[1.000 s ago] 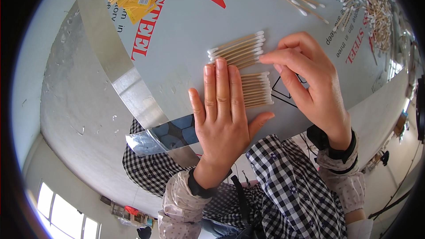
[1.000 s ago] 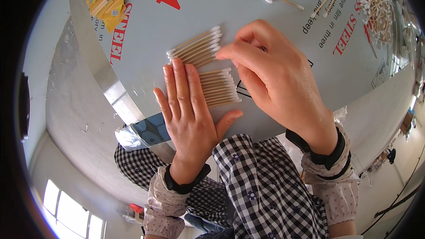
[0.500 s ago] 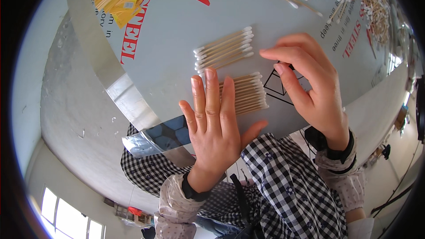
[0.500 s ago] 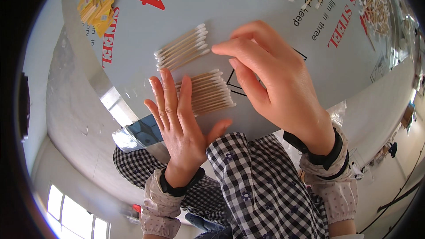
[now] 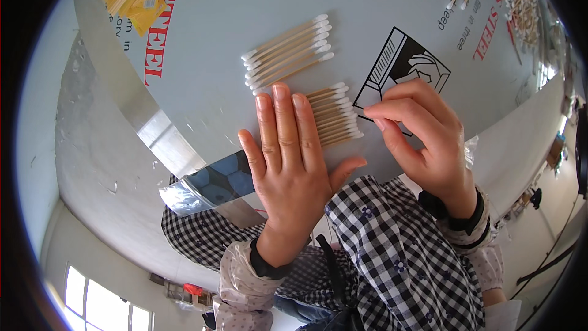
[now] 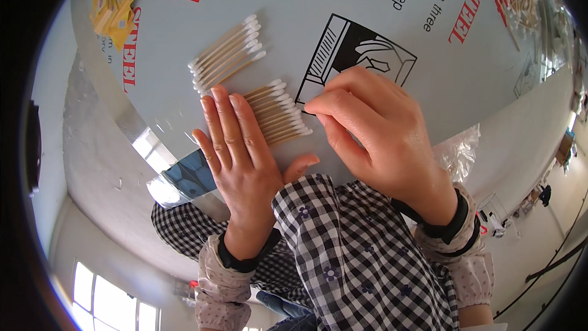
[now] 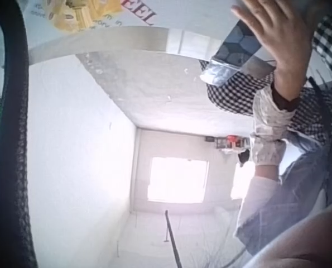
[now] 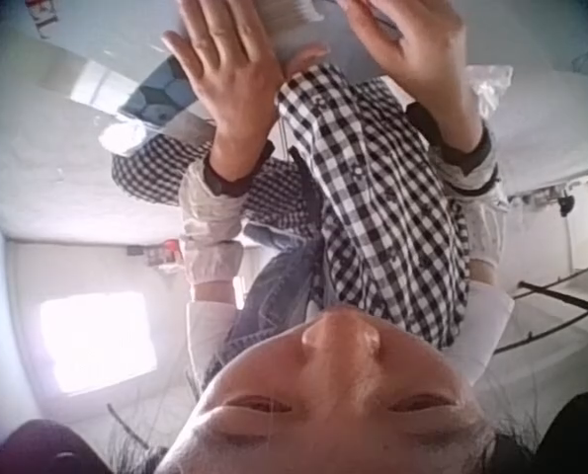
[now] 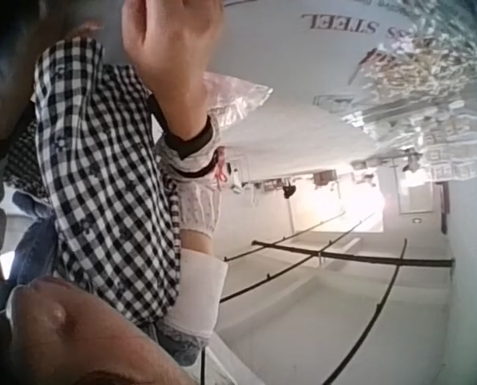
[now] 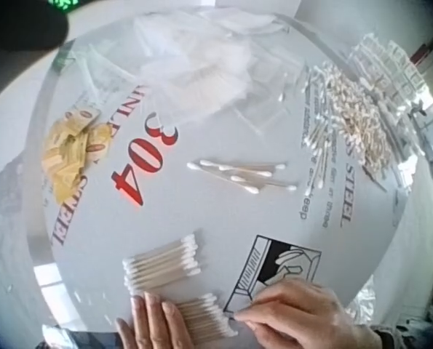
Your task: Manually organizing and packaging cotton swabs into small retail containers.
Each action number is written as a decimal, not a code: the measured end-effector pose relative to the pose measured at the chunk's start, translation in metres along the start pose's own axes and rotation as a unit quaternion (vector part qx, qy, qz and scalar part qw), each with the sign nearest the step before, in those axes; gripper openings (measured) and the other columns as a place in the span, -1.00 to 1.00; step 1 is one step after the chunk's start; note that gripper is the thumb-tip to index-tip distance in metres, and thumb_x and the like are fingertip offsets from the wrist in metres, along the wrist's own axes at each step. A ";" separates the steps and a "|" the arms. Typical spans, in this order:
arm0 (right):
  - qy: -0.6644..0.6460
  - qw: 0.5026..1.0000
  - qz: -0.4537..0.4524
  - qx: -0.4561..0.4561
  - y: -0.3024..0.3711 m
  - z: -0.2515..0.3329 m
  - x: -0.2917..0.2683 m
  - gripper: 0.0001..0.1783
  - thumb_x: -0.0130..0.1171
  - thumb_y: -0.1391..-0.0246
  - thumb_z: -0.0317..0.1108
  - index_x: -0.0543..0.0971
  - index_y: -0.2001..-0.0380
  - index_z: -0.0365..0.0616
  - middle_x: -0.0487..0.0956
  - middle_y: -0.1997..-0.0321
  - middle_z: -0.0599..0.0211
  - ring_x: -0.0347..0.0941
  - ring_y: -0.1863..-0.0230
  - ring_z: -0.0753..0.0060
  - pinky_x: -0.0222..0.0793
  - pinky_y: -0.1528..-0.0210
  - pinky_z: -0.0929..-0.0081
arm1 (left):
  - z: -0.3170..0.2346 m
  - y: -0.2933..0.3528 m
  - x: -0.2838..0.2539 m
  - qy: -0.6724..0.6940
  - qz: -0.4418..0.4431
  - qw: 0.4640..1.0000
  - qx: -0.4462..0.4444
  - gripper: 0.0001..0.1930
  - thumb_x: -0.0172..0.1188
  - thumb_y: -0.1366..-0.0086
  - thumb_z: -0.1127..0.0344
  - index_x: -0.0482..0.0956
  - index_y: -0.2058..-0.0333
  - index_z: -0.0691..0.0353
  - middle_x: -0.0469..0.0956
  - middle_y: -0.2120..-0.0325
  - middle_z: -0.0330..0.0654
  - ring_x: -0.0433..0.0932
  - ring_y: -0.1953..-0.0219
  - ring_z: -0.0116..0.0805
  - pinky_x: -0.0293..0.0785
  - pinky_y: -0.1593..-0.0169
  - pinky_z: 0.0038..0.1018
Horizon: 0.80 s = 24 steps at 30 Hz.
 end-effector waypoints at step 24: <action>0.038 0.998 0.023 -0.034 -0.001 0.006 0.005 -0.75 0.29 0.24 -0.63 0.60 0.40 -0.12 0.53 0.38 0.36 0.48 0.41 0.30 0.39 0.39 0.39 | -0.002 -0.002 0.003 -0.078 0.001 0.997 0.027 0.17 -0.36 -0.16 -0.63 0.15 -0.31 0.48 0.15 -0.33 0.22 0.12 -0.40 0.11 -0.10 -0.42 0.02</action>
Point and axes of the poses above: each hand's wrist, its own y-axis away from the middle knuckle, its own x-axis out of the palm, z = x × y, the point moved 9 cm from there along -y, towards the middle knuckle
